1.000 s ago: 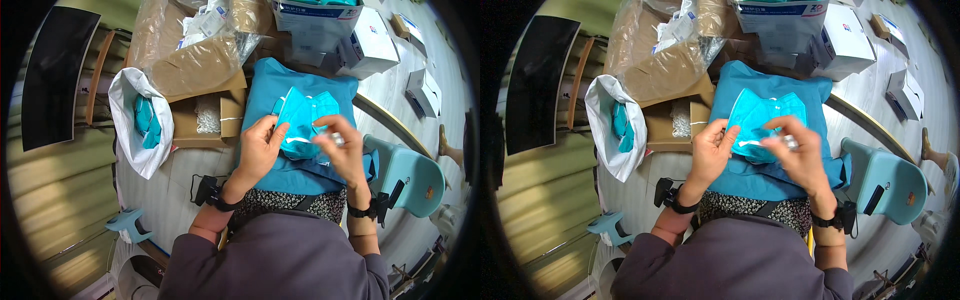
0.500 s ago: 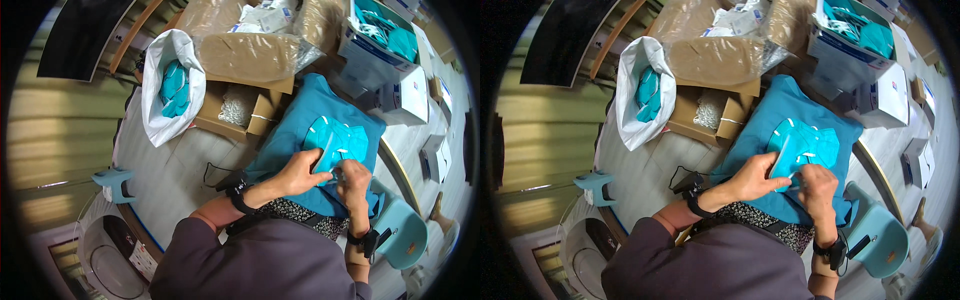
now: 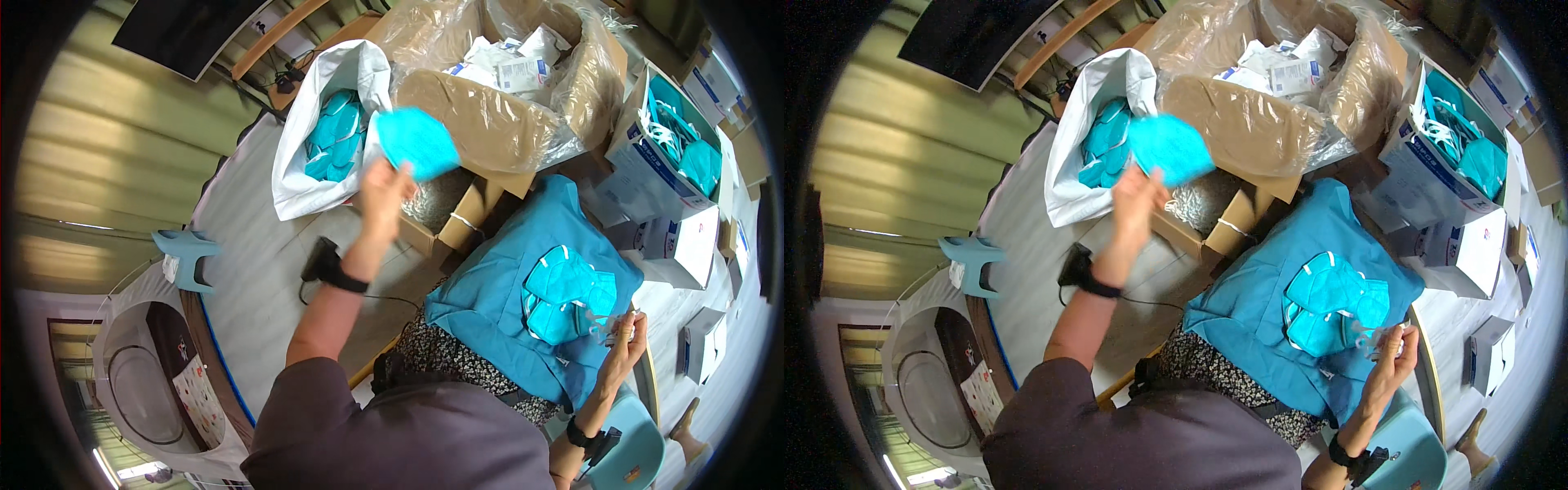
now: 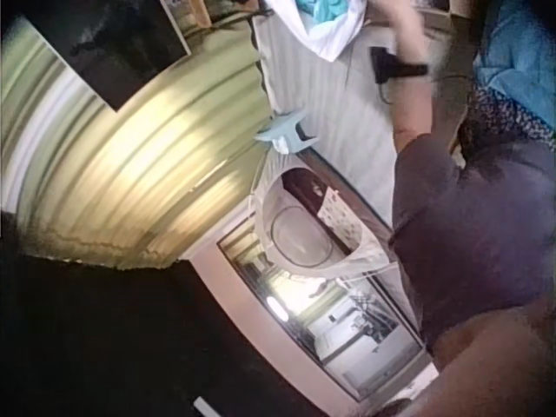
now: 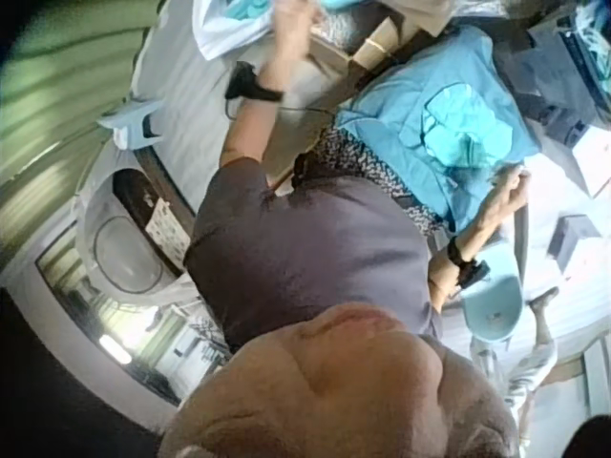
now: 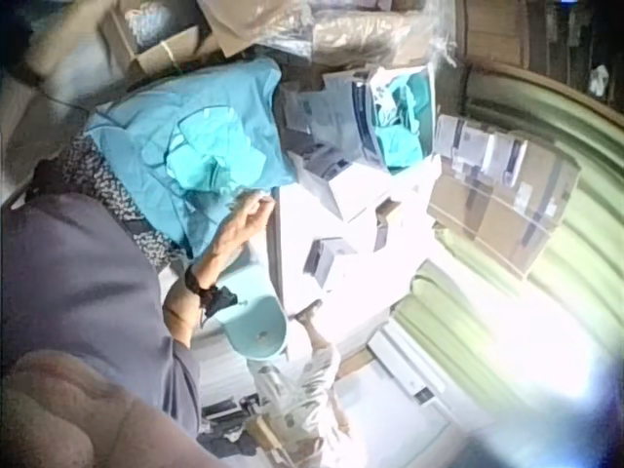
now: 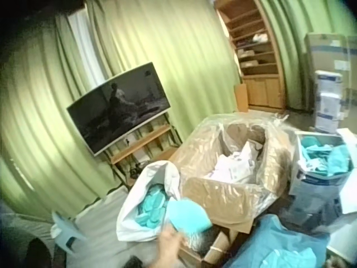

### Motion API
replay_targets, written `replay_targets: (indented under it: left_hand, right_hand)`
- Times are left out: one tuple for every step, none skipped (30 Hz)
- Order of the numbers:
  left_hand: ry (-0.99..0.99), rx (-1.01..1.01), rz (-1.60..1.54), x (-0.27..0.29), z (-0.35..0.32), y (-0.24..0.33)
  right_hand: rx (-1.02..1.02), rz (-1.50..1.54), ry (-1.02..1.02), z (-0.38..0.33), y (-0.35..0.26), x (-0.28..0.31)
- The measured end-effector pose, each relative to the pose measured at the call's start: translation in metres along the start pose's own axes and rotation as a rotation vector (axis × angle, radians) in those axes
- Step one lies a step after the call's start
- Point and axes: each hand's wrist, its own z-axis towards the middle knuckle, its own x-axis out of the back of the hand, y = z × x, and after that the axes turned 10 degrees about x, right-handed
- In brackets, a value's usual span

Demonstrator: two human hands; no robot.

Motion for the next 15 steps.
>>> replay_targets:
  left_hand:
    - [0.024, 0.077, -0.065, 0.017, 0.019, 0.012]
    - [0.183, 0.162, -0.128, 0.027, 0.033, 0.016]
    - [0.2, 0.1, -0.041, 0.025, 0.028, 0.021]
    - [0.194, 0.056, 0.036, 0.014, 0.019, 0.023]
    - [0.019, -0.003, 0.059, -0.003, 0.004, 0.022]
    - [-0.162, -0.052, 0.066, -0.021, -0.013, 0.015]
    - [-0.428, -0.14, 0.074, -0.038, -0.027, 0.002]
    - [-0.644, -0.198, 0.076, -0.069, -0.061, 0.015]
    - [-0.832, -0.475, 0.244, -0.079, -0.068, 0.0]
    - [-1.004, -0.423, 0.15, -0.102, -0.091, -0.008]
    - [-1.121, -0.282, 0.221, -0.121, -0.118, -0.002]
    - [-1.248, -0.278, 0.3, -0.135, -0.133, -0.012]
    - [-1.326, 0.013, 0.149, -0.144, -0.154, -0.011]
    - [-1.427, 0.114, 0.021, -0.146, -0.164, -0.034]
    - [-1.432, 0.224, 0.114, -0.145, -0.166, -0.036]
  right_hand:
    - [-0.009, 0.052, -0.009, -0.001, 0.002, 0.0]
    - [-0.075, 0.136, -0.006, -0.001, -0.001, -0.003]
    - [-0.144, 0.214, 0.003, 0.0, -0.007, -0.011]
    - [-0.212, 0.267, 0.03, 0.0, -0.017, -0.017]
    - [-0.284, 0.356, -0.023, 0.002, -0.025, -0.02]
    - [-0.36, 0.436, -0.065, 0.003, -0.03, -0.021]
    - [-0.327, 0.519, -0.154, 0.005, -0.034, -0.028]
    - [-0.285, 0.612, -0.244, 0.01, -0.036, -0.033]
    - [-0.305, 0.684, -0.294, 0.014, -0.047, -0.043]
    - [-0.327, 0.739, -0.329, 0.016, -0.055, -0.045]
    - [-0.329, 0.767, -0.344, 0.018, -0.055, -0.042]
    - [-0.305, 0.781, -0.287, 0.02, -0.053, -0.038]
    - [-0.281, 0.799, -0.23, 0.021, -0.048, -0.034]
    - [-0.253, 0.823, -0.185, 0.023, -0.047, -0.032]
    - [-0.26, 0.839, -0.163, 0.022, -0.044, -0.023]
